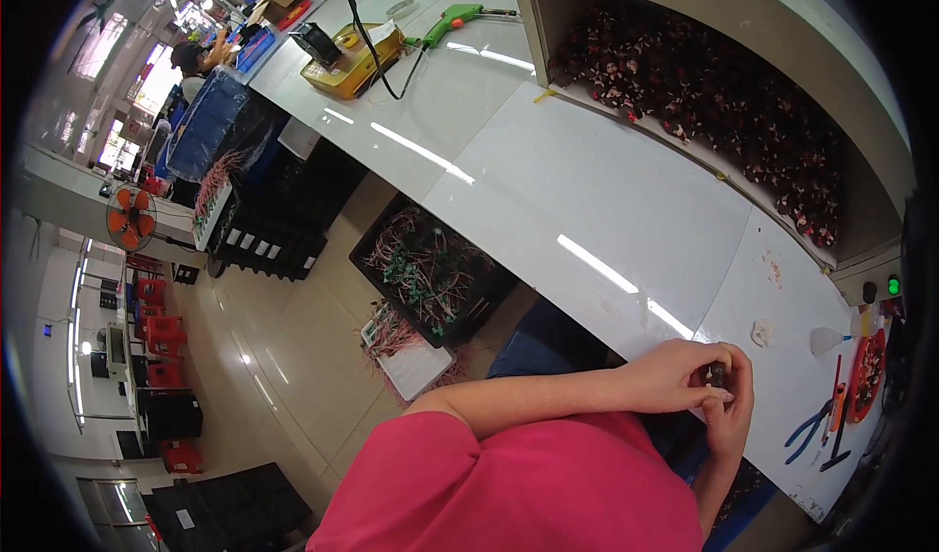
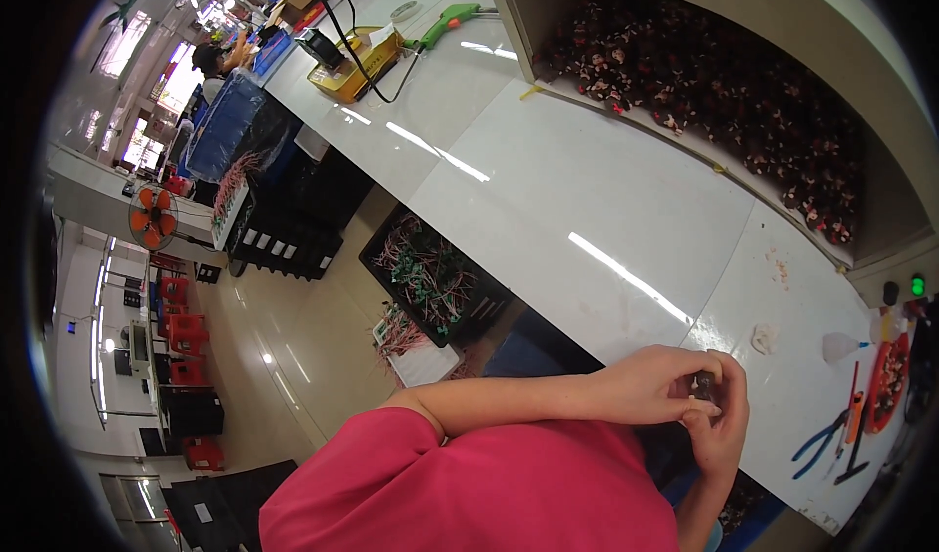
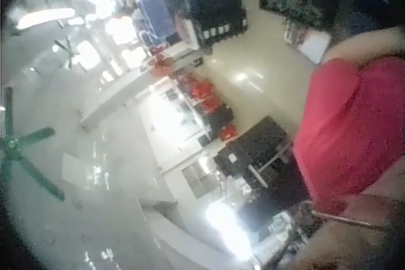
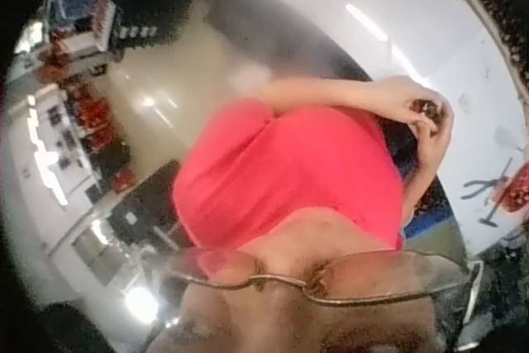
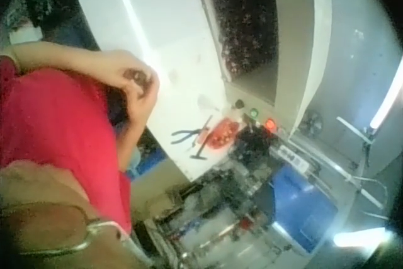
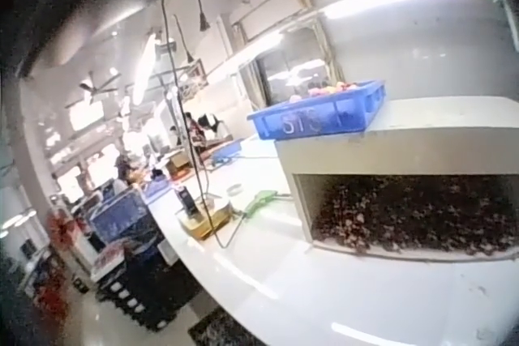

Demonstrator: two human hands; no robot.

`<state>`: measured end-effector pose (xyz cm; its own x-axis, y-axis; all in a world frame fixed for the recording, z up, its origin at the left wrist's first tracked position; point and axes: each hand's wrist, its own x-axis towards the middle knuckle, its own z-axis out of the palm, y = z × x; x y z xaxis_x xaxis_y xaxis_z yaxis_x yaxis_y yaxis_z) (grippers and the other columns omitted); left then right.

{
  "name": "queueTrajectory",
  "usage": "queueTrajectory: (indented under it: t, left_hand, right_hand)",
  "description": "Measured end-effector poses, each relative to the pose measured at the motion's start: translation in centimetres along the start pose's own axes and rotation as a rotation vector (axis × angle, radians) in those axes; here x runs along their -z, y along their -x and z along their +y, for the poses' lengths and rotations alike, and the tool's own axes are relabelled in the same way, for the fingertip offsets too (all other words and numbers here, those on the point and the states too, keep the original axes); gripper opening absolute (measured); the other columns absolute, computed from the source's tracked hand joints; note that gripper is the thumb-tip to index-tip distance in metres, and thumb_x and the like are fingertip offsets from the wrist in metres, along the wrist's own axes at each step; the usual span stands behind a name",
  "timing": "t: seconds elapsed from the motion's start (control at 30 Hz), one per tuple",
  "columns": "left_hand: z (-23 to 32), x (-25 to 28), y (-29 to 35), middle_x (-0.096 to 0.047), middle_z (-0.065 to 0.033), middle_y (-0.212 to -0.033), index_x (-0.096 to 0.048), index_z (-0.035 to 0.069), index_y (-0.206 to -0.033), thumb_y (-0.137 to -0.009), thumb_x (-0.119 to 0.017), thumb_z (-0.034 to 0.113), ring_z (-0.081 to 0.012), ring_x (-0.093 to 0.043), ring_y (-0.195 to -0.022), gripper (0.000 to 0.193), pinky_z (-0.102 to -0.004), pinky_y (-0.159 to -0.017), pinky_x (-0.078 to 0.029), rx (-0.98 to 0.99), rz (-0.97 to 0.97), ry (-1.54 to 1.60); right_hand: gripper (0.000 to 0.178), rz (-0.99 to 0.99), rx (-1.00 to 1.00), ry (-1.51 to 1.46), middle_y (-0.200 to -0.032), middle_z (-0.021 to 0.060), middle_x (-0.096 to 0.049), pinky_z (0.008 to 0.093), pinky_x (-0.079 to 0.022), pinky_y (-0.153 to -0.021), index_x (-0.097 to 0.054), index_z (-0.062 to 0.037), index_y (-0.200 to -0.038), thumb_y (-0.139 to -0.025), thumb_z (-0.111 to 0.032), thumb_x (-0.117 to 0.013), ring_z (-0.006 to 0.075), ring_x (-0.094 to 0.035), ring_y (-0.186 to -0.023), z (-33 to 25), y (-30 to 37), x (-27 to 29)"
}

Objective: The person assembles small toy figurines by applying glue from a glue bottle to small parts and joining them together by hand.

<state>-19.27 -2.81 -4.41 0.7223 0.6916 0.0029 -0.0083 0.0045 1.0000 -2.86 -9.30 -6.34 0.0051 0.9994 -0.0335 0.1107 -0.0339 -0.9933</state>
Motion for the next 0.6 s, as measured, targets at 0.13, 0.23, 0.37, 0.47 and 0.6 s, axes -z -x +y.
queueTrajectory:
  t: [0.13, 0.23, 0.37, 0.47, 0.6]
  left_hand:
    - [-0.2, -0.4, -0.1, -0.065, -0.0101, -0.090, -0.055, 0.003, -0.103, -0.078, -0.061, 0.011, -0.0202, -0.062, -0.080, 0.027, -0.0299, -0.072, -0.048, 0.007, -0.013, -0.009]
    - [-0.3, -0.7, -0.2, -0.065, -0.0101, -0.091, -0.055, 0.003, -0.105, -0.077, -0.061, 0.010, -0.0202, -0.062, -0.080, 0.029, -0.0297, -0.073, -0.049, 0.011, -0.006, -0.011]
    - [-0.4, -1.2, -0.3, -0.065, -0.0103, -0.091, -0.056, 0.003, -0.106, -0.077, -0.060, 0.010, -0.0200, -0.062, -0.080, 0.030, -0.0294, -0.073, -0.049, 0.014, -0.010, -0.012]
    - [-0.5, -1.6, -0.4, -0.065, -0.0103, -0.091, -0.056, 0.003, -0.107, -0.078, -0.061, 0.010, -0.0198, -0.062, -0.080, 0.030, -0.0294, -0.072, -0.048, 0.012, -0.016, -0.008]
    - [-0.7, -2.3, -0.5, -0.065, -0.0103, -0.090, -0.056, 0.003, -0.106, -0.078, -0.062, 0.011, -0.0195, -0.062, -0.081, 0.030, -0.0294, -0.072, -0.048, 0.006, -0.009, -0.013]
  right_hand:
    - [0.082, 0.003, 0.001, 0.012, -0.102, 0.0048, -0.051, 0.0264, -0.042, -0.081, -0.045, 0.0014, -0.121, -0.072, -0.058, -0.071, 0.0129, -0.049, -0.091, 0.0, 0.2, 0.3]
    - [0.082, 0.008, -0.006, 0.016, -0.101, 0.0044, -0.051, 0.0261, -0.042, -0.080, -0.045, 0.0012, -0.120, -0.071, -0.059, -0.072, 0.0126, -0.049, -0.090, -0.1, 0.3, 0.5]
    - [0.083, 0.012, -0.005, 0.027, -0.101, 0.0043, -0.051, 0.0262, -0.042, -0.080, -0.045, 0.0013, -0.121, -0.071, -0.060, -0.072, 0.0126, -0.049, -0.090, 0.1, 0.6, 0.9]
    - [0.084, 0.023, 0.004, 0.019, -0.101, 0.0045, -0.051, 0.0263, -0.042, -0.080, -0.045, 0.0013, -0.121, -0.071, -0.060, -0.072, 0.0126, -0.049, -0.090, 0.3, 0.9, 1.2]
    - [0.084, 0.023, 0.014, 0.032, -0.102, 0.0050, -0.052, 0.0265, -0.042, -0.080, -0.045, 0.0015, -0.121, -0.071, -0.060, -0.071, 0.0128, -0.050, -0.090, 0.5, 1.2, 1.8]
